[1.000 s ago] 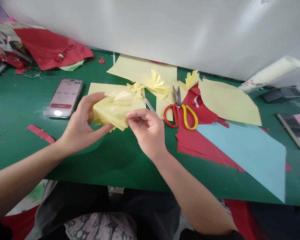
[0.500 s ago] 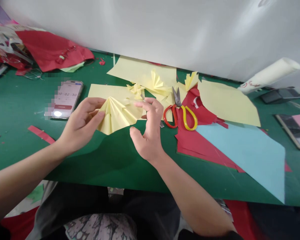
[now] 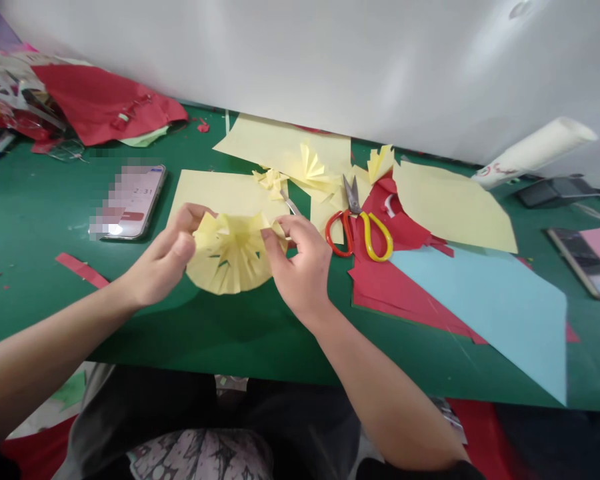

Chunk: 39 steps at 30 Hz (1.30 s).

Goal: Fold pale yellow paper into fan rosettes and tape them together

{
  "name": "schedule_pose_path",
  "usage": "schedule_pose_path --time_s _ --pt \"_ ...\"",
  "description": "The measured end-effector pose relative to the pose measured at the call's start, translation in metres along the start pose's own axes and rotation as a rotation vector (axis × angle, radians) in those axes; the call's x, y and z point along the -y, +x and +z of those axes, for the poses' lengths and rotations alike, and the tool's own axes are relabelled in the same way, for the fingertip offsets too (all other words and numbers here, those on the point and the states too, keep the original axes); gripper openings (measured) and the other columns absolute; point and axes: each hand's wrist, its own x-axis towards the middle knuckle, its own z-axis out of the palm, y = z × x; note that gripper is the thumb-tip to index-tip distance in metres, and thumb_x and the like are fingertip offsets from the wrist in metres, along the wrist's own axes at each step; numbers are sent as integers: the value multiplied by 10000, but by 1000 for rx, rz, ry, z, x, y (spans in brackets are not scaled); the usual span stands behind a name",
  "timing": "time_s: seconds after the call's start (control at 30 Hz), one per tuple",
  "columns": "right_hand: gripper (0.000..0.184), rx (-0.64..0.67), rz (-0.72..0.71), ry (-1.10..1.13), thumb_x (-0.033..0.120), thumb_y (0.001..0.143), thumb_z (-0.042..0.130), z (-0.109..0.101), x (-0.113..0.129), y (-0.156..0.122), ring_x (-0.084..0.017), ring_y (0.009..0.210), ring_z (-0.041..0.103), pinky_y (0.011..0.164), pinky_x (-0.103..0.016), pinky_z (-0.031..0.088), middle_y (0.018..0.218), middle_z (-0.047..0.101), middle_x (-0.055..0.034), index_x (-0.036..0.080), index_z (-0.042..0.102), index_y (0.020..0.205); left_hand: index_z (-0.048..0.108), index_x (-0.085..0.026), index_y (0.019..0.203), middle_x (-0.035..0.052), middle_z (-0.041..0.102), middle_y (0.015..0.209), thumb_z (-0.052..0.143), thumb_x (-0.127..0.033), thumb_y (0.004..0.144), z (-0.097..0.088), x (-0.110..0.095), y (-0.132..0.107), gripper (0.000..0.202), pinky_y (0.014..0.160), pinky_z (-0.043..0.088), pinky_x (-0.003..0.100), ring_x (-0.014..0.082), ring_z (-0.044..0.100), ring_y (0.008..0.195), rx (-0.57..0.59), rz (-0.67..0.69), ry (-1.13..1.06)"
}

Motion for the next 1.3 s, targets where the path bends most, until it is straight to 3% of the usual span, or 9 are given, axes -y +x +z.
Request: schedule_pose_path --time_s 0.07,0.23,0.4,0.5,0.7,0.87,0.93,1.07,1.3 --pt "125 14 43 20 265 769 552 0 1 0 -110 658 550 546 -238 439 693 592 5 202 561 662 432 -195 923 71 566 936 365 -545 828 0 -2 1 368 535 458 225 113 562 694 -36 34 63" --pt "171 48 137 69 305 775 544 -1 4 1 -85 609 505 507 -207 391 640 550 20 188 552 651 418 -191 767 -5 450 654 264 -538 861 -3 -6 3 391 478 340 225 87 401 543 -120 -19 163" --pt "271 74 217 89 353 774 542 -2 5 3 -52 495 357 437 -207 284 550 424 44 178 503 571 383 -189 811 7 421 679 229 -634 807 -4 -8 2 471 469 308 236 103 379 561 -75 -127 139" --pt "317 112 321 209 399 760 554 -1 2 3 -55 479 337 450 -218 283 510 354 52 182 484 539 381 -190 829 4 443 690 320 -573 822 -3 -9 2 388 467 318 224 99 397 562 -42 -185 91" --pt "316 293 593 562 465 722 578 3 -6 3 -82 476 463 481 -241 373 494 449 40 204 524 554 352 -187 659 -45 325 571 353 -323 875 -1 -13 6 256 430 276 178 62 321 494 -106 -366 36" --pt "259 401 800 809 456 721 581 3 -7 5 -136 604 589 598 -297 470 612 596 -4 213 589 634 387 -187 694 -55 335 569 407 -394 852 2 -7 7 261 410 291 157 47 340 463 -108 -469 -250" --pt "233 403 825 886 445 739 561 3 -7 6 -169 717 622 666 -325 487 702 643 -25 221 625 747 442 -182 767 -32 434 636 426 -383 846 4 -3 6 217 480 374 162 60 444 543 -57 -478 -357" --pt "250 408 789 987 424 786 498 3 -9 6 -189 884 618 774 -349 482 840 670 -25 249 613 924 480 -173 781 -29 472 635 459 -367 831 7 -1 5 201 515 405 164 62 474 556 7 -499 -459" --pt "193 408 903 992 396 703 610 4 -10 8 -185 786 635 727 -338 499 763 666 -23 213 611 767 514 -160 736 -13 540 649 441 -348 841 4 -11 11 227 554 446 187 75 531 569 -73 -608 -671"
